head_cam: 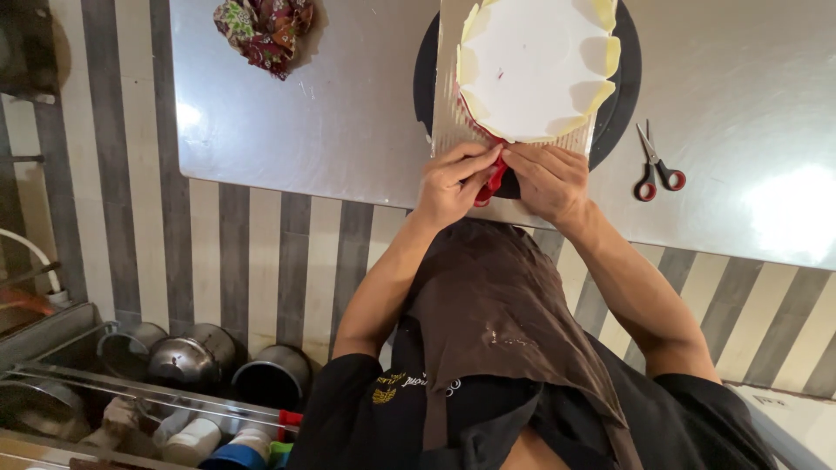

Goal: The person ties a red ribbon around the side of a white cake on its board, forming a bow at the front and trimming the ends with scissors. They carry the finished cake to a counter where several similarly ribboned cakes are lined up, then place it with the others and handle the ribbon spool.

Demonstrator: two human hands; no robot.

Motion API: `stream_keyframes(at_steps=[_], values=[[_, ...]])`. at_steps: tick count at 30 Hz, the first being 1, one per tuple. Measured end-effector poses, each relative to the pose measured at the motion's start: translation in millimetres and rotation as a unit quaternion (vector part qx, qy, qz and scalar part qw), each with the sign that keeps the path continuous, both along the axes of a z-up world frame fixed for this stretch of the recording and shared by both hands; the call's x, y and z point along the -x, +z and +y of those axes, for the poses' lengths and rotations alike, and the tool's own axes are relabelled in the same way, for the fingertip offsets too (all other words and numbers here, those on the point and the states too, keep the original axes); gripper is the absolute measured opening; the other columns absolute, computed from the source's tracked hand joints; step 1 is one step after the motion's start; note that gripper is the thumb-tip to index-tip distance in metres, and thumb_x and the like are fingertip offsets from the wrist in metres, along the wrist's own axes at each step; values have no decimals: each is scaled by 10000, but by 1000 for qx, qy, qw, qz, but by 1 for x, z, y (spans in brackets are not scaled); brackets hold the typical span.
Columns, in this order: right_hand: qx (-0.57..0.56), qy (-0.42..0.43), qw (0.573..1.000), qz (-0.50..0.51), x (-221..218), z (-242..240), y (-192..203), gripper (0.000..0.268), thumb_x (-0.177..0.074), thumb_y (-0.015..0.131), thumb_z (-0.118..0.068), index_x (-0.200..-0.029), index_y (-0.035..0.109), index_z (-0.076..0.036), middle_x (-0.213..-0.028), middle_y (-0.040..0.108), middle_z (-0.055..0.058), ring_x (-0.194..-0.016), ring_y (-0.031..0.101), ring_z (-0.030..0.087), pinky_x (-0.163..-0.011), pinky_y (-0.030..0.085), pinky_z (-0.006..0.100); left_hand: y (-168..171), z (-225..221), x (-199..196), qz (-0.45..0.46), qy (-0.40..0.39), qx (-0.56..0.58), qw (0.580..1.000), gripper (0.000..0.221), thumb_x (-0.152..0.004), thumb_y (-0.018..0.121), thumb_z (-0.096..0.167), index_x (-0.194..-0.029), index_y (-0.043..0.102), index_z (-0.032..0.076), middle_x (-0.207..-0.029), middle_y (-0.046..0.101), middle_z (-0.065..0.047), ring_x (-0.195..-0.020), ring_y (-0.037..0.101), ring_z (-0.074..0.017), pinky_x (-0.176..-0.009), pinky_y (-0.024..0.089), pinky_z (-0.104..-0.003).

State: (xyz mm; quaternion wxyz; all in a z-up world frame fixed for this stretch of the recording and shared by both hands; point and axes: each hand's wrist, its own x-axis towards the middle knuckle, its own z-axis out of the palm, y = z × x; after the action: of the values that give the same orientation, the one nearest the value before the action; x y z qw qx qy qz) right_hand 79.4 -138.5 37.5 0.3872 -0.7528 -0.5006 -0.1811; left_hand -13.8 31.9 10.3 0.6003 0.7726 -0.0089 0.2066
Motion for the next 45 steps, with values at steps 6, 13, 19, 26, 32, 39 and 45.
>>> stream_keyframes(at_steps=[6,13,19,26,32,39,45], values=[[-7,9,1000,18,1,2,2,275,-792,709,122,-1038,730,0,-1002,755,142,-843,751,285,-739,600,366,-4,2,-14,-76,58,-58,994,283,-826,778,-114,-1070,751,26,-1001,733,-77,-855,719,-199,-738,597,-293],[2,1,999,49,1,-3,-4,200,-862,720,123,-1016,726,-5,-1003,767,138,-866,763,273,-751,605,352,14,12,-27,-128,46,-136,981,245,-778,792,-110,-968,753,39,-952,723,-45,-849,702,-225,-746,573,-342],[-26,-27,996,80,6,-1,-4,223,-857,713,165,-997,726,-9,-973,772,139,-838,771,261,-747,615,337,14,12,-26,-136,34,-120,983,225,-800,789,-85,-967,697,36,-945,700,-59,-838,684,-247,-724,546,-357],[-72,-1,991,112,3,-4,-8,280,-931,735,168,-1109,577,21,-985,764,151,-870,782,270,-749,626,342,3,5,-26,-166,115,-182,962,244,-790,795,-48,-981,682,52,-967,676,-55,-829,664,-259,-725,518,-376],[-1,-14,1000,19,0,-8,-3,330,-903,736,147,-1107,536,-20,-1004,778,104,-756,747,242,-646,579,340,-7,-2,-26,-164,155,-215,950,267,-772,788,-61,-996,693,50,-967,674,-52,-797,634,-248,-709,487,-380],[-15,-86,996,2,12,-7,-18,353,-871,739,176,-1077,526,-16,-982,777,108,-600,635,197,-534,514,328,-1,9,-20,-221,64,-247,941,258,-763,781,23,-1015,722,13,-1015,672,-66,-833,648,-250,-735,529,-380],[29,-100,995,-12,15,-7,-9,312,-859,723,125,-1083,568,-28,-965,753,92,-626,629,207,-573,529,348,3,21,-18,-263,-2,-318,911,170,-827,797,30,-989,749,14,-1171,667,-84,-865,660,-210,-732,524,-343]])
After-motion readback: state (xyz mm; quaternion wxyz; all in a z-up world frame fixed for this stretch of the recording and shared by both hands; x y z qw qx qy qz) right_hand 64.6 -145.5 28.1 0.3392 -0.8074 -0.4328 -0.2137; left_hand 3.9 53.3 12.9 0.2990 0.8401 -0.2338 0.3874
